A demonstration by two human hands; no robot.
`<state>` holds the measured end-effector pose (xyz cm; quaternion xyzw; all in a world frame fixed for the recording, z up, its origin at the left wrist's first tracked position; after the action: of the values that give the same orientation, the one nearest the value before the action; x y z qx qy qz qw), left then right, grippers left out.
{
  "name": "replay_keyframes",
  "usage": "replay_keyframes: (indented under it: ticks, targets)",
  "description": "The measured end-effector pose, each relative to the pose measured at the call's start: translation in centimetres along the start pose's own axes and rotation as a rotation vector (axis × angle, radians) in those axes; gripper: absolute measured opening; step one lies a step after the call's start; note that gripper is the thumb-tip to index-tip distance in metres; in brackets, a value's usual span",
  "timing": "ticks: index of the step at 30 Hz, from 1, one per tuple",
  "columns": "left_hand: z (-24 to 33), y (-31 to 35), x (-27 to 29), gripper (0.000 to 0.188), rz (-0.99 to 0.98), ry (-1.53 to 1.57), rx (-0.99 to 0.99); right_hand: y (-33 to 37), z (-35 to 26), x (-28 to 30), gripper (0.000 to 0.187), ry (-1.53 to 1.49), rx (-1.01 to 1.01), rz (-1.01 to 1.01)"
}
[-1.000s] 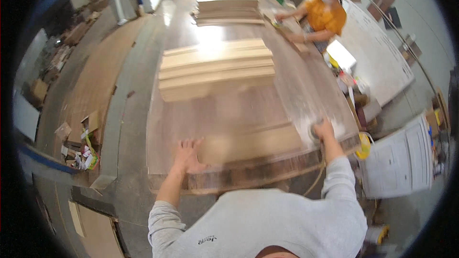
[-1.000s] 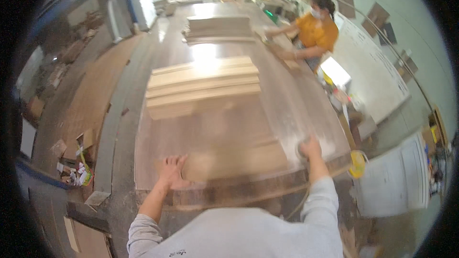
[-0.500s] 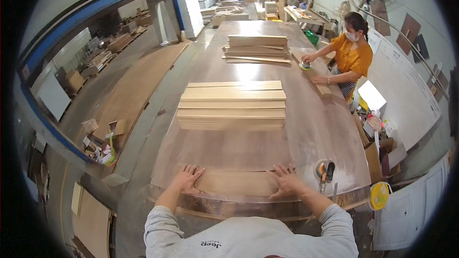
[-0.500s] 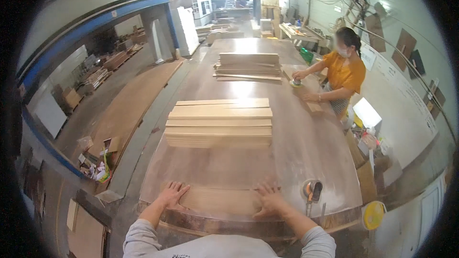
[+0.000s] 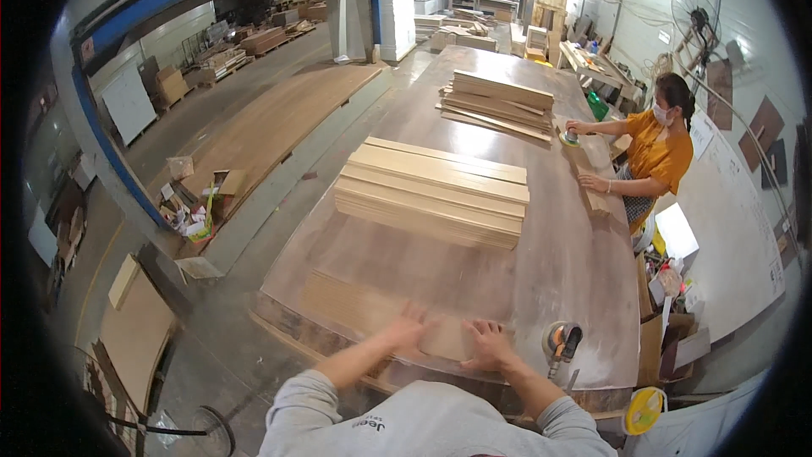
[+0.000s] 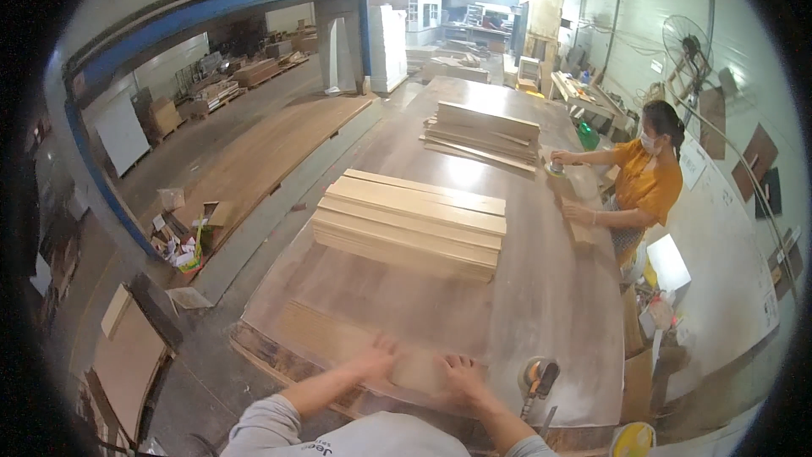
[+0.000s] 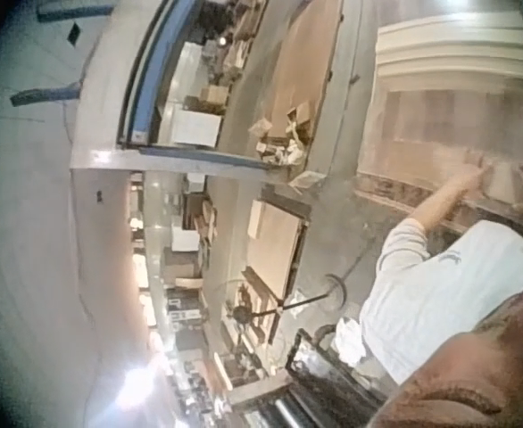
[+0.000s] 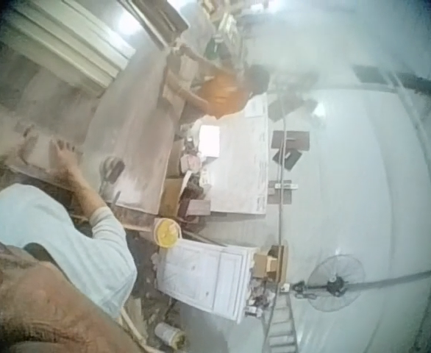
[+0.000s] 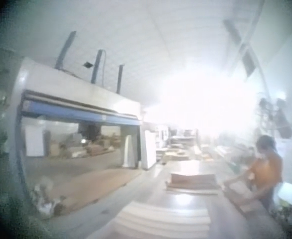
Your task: Sanding wood panels with an orbital sander and stacking them on a table.
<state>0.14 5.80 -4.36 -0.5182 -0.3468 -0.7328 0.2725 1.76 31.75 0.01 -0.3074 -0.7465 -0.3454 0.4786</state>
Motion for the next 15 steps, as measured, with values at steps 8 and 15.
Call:
replay_keyframes:
  ticks: [8,15]
  targets:
    - [6.5,-2.6,-2.0,0.118,0.199,0.142,-0.048,1.4,2.7,-0.6,0.103,-0.316,0.024,0.112]
    - [7.0,-3.4,-3.4,0.116,0.319,0.296,-0.005,9.5,8.5,1.0,0.075,0.188,-0.895,0.379]
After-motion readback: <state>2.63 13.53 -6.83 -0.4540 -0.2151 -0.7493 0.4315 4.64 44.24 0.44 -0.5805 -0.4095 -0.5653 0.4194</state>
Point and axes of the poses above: each hand's wrist, its own y-axis away from the middle knuckle, its own x-axis out of the back of the hand, z = x × y, the point moved 2 cm from there along -y, towards the middle knuckle, and after that the axes turned 1 degree about -z, right-handed, at the moved point
